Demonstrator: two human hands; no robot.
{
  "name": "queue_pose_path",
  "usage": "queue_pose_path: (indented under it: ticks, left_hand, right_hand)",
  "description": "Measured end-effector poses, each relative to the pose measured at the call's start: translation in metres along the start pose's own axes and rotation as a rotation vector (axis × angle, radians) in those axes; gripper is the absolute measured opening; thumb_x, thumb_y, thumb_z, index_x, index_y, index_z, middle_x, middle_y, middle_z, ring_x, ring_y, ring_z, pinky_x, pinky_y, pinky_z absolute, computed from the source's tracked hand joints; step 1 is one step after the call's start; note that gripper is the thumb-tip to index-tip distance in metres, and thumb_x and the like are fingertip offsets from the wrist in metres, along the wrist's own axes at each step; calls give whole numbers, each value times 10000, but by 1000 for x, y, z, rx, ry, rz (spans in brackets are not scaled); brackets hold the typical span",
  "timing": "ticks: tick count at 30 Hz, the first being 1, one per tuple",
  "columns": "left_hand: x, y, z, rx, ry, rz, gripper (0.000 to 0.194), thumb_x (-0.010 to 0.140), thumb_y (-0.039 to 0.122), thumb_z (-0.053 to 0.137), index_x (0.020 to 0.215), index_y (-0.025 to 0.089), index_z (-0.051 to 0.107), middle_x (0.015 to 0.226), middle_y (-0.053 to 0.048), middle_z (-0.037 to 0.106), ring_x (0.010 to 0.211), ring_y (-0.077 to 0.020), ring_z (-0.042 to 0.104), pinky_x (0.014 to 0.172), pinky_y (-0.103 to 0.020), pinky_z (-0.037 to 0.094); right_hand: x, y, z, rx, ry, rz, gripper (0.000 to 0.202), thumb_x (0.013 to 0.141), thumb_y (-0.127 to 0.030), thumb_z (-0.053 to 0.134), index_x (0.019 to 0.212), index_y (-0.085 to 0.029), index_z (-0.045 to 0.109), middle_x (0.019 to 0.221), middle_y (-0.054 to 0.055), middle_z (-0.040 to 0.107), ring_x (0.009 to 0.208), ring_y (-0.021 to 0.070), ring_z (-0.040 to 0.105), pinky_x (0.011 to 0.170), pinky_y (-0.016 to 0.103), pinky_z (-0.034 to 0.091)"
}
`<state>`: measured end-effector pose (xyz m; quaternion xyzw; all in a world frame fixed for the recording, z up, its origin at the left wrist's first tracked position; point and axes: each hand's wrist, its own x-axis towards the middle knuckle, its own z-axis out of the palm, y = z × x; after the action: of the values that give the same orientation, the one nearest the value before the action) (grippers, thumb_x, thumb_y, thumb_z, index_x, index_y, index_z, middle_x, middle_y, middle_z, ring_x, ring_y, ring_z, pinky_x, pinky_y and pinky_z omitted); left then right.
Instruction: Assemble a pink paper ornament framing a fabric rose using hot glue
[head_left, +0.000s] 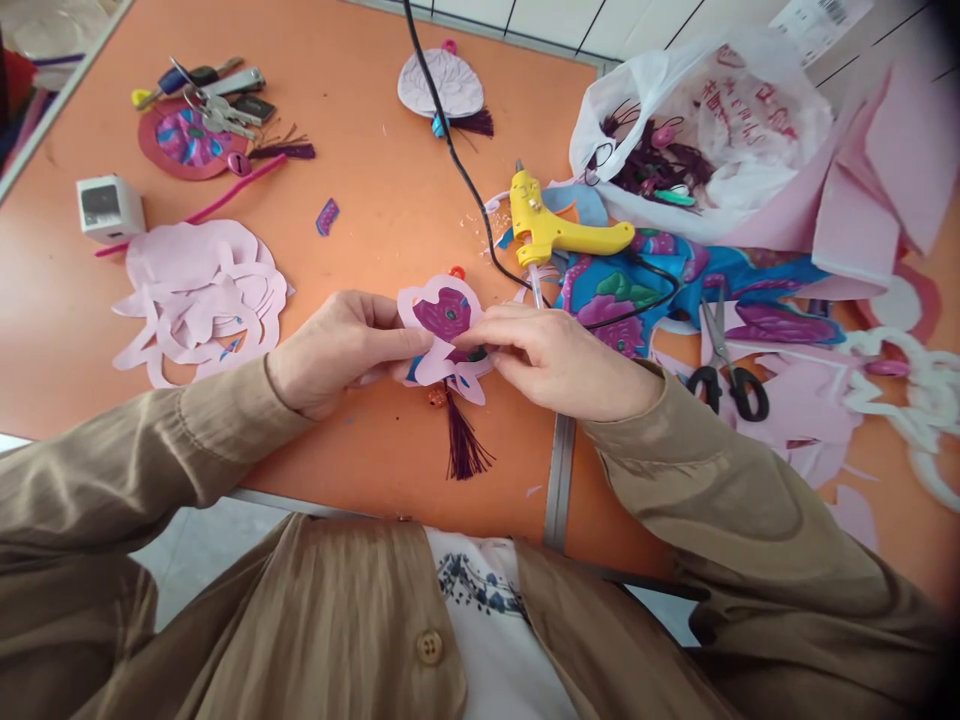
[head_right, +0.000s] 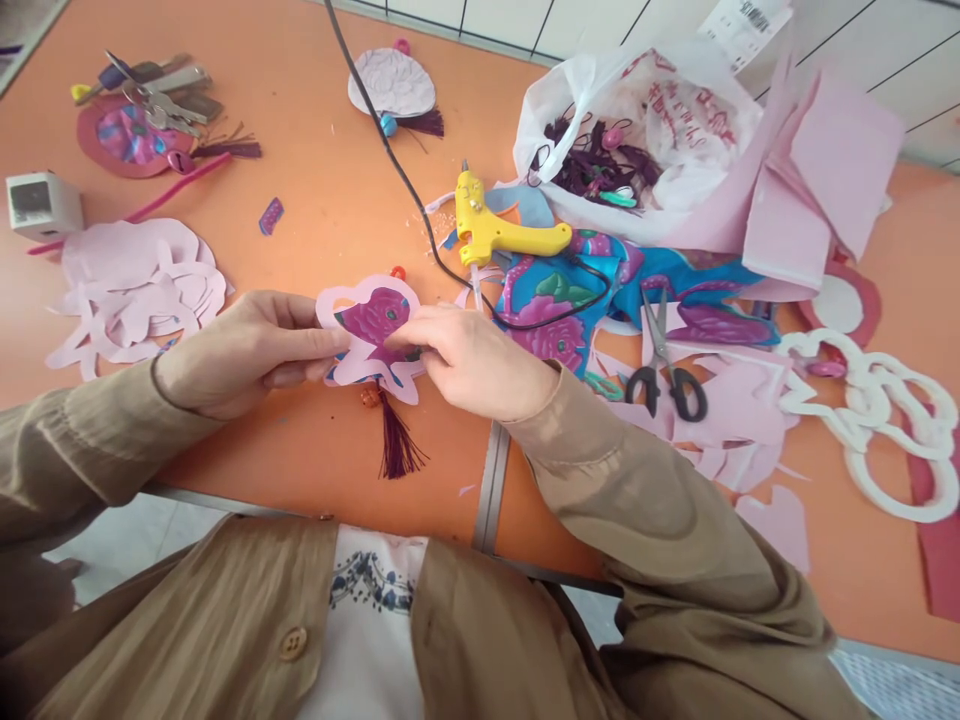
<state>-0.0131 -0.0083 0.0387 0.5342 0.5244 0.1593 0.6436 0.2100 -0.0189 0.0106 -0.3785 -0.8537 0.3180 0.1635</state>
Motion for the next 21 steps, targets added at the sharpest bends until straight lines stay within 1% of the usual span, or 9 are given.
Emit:
queue_pose_path:
  ticks: [2, 4, 6, 9, 13, 15, 16, 18, 21]
  left_hand:
    - [1, 0, -1, 2, -20, -4, 215, 776, 282, 654, 615, 152, 592, 494, 9, 530, 379, -30, 293, 378, -220, 171]
    - [1, 0, -1, -7, -45, -4, 211, 771, 296, 665, 631, 151, 603, 496, 8, 539, 375, -28, 286, 372, -215, 165]
    - [1, 0, -1, -8, -69, 4, 206, 775, 305, 664, 651, 149, 610, 496, 13, 534, 374, -25, 278, 369, -209, 161]
    - [2, 0, -1, 27, -81, 20, 202, 790, 314, 649, 683, 143, 630, 494, 22, 520, 380, -25, 274, 375, -206, 166]
    - [2, 4, -6, 231, -10, 115, 302, 822, 356, 605, 625, 131, 641, 455, 25, 458, 422, -42, 316, 423, -209, 219]
    - [3, 6, -10, 377, 38, 171, 256, 815, 301, 571, 666, 131, 691, 478, 15, 490, 458, -64, 373, 460, -215, 271]
    - [3, 6, -12, 448, 57, 209, 224, 798, 253, 550, 713, 137, 723, 518, 4, 538, 485, -79, 415, 484, -221, 304]
    - [5, 5, -15, 580, 74, 327, 265, 756, 171, 504, 794, 159, 765, 651, -22, 646, 559, -108, 498, 548, -233, 367]
    - [11, 1, -19, 752, 27, 509, 351, 749, 122, 452, 832, 189, 786, 881, -43, 723, 722, -139, 595, 683, -244, 427]
  right_hand:
    - [1, -2, 3, 43, 33, 13, 414, 797, -10, 449, 1034, -218, 719, 1082, 60, 743, 1035, 222, 657, 938, 423, 507]
    - [3, -5, 6, 116, 33, 25, 275, 830, -92, 523, 988, -212, 714, 1059, 64, 742, 1010, 218, 658, 913, 406, 515]
    - [5, -7, 8, 197, 6, 51, 140, 824, -167, 599, 916, -197, 700, 993, 62, 739, 939, 204, 656, 855, 372, 523]
    - [7, -7, 10, 313, 2, 131, 28, 783, -191, 644, 807, -182, 653, 844, 38, 701, 787, 165, 627, 732, 316, 509]
    - [9, 0, 11, 444, -5, 207, 120, 762, -233, 658, 715, -194, 555, 683, -18, 585, 662, 129, 549, 630, 281, 462]
    - [10, 3, 10, 467, -22, 221, 143, 765, -243, 651, 700, -197, 531, 662, -26, 551, 648, 125, 530, 623, 283, 456]
    - [10, 4, 10, 471, -32, 225, 145, 765, -243, 649, 699, -198, 528, 660, -27, 546, 650, 126, 530, 626, 285, 456]
    - [10, 4, 8, 471, -50, 223, 159, 770, -247, 647, 687, -202, 519, 661, -28, 543, 656, 128, 530, 634, 287, 455]
    - [11, 4, 6, 472, -73, 213, 173, 779, -268, 646, 683, -206, 516, 661, -28, 542, 661, 130, 529, 640, 288, 452]
